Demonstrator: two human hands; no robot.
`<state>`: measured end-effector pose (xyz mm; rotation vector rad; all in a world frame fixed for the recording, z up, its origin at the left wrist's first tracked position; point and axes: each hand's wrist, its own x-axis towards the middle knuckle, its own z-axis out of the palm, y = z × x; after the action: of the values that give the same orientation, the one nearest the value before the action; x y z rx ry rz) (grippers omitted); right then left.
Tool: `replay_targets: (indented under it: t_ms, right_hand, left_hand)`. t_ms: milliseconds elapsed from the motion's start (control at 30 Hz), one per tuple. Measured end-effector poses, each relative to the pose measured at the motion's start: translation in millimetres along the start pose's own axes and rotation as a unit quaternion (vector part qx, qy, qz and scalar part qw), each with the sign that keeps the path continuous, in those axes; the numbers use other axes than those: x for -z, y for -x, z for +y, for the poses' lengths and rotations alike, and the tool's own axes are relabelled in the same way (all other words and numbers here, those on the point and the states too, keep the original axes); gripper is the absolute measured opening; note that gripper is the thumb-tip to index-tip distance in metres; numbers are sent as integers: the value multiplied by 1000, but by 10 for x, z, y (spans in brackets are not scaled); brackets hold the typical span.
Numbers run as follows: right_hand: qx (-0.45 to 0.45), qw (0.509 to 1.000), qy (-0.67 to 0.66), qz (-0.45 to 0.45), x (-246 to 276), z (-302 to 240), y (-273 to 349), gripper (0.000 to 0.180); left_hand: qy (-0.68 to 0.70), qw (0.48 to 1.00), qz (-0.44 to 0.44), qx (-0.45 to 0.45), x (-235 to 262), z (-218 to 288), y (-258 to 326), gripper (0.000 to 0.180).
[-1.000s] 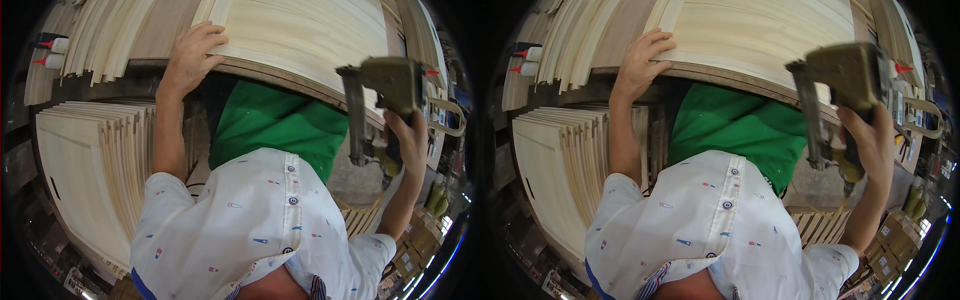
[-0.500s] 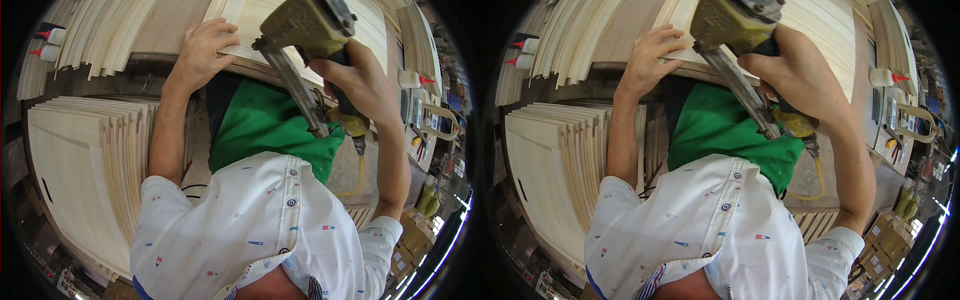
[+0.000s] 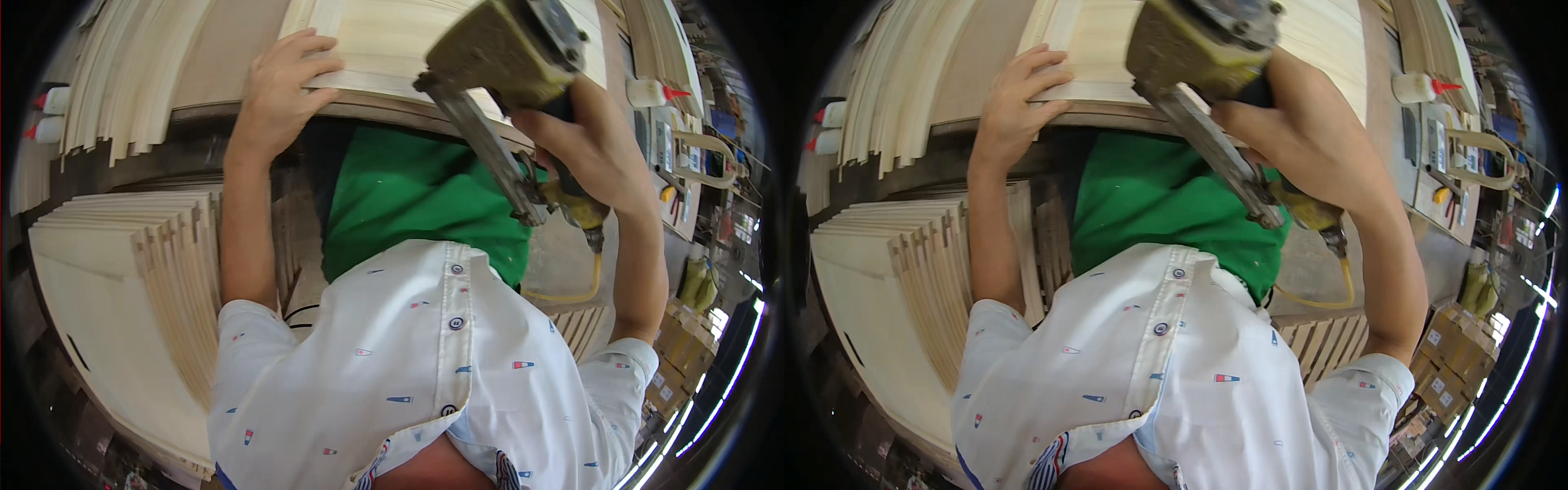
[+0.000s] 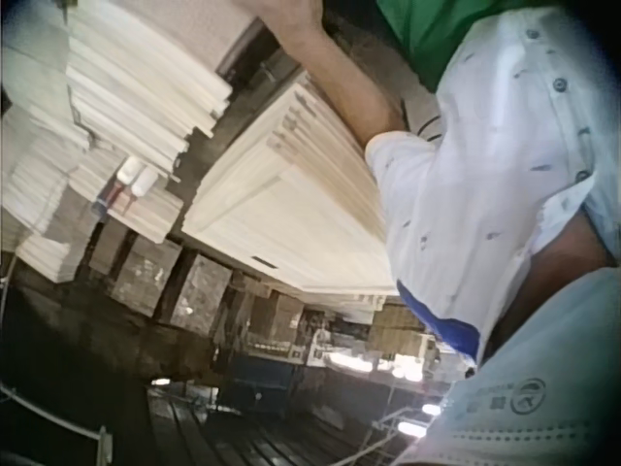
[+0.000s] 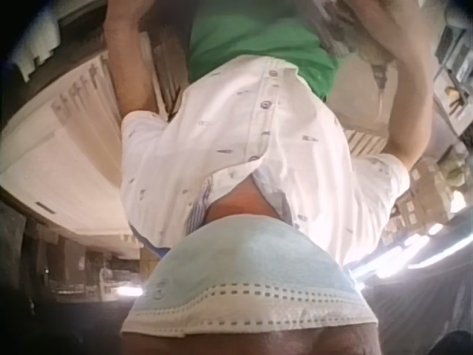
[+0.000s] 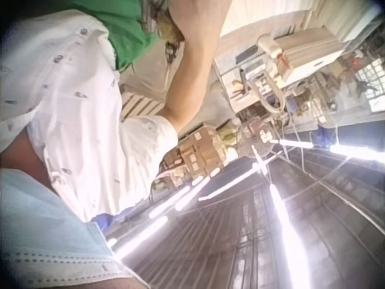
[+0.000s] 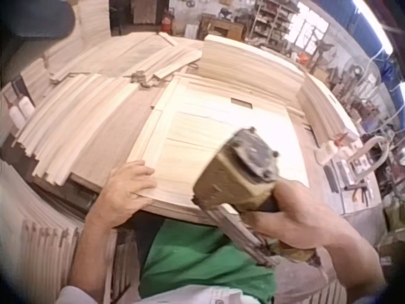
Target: Assembling wooden panels using a pneumatic nail gun and wood glue.
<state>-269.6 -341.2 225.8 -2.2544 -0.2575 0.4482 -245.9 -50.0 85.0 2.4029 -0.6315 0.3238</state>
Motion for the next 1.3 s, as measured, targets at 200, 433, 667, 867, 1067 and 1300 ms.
replay_targets:
  t_ms: [200,433,667,867,1067,1300]
  right_hand:
    - [-95,994,47,36,283,171,311,26]
    - [-183,977,20,104,700,699,787,25]
    - [-204,960,-67,179,1021,1051,1084,20]
    - [-229,912,-155,303,1502,1630,1328,23]
    - [-230,871,-262,346,1847,2492,1214,20]
    - [-256,817,-386,343,2098,3479,1203,20]
  left_hand:
    - [1,1000,-2,17,0,80,26,29]
    - [3,998,-47,48,22,91,17,34]
    - [-48,994,-50,86,-12,191,-5,37]
    - [-76,995,46,38,-156,197,139,34]
    - [-188,979,55,46,-137,377,204,28]
    - [-84,982,130,110,-42,406,234,17]
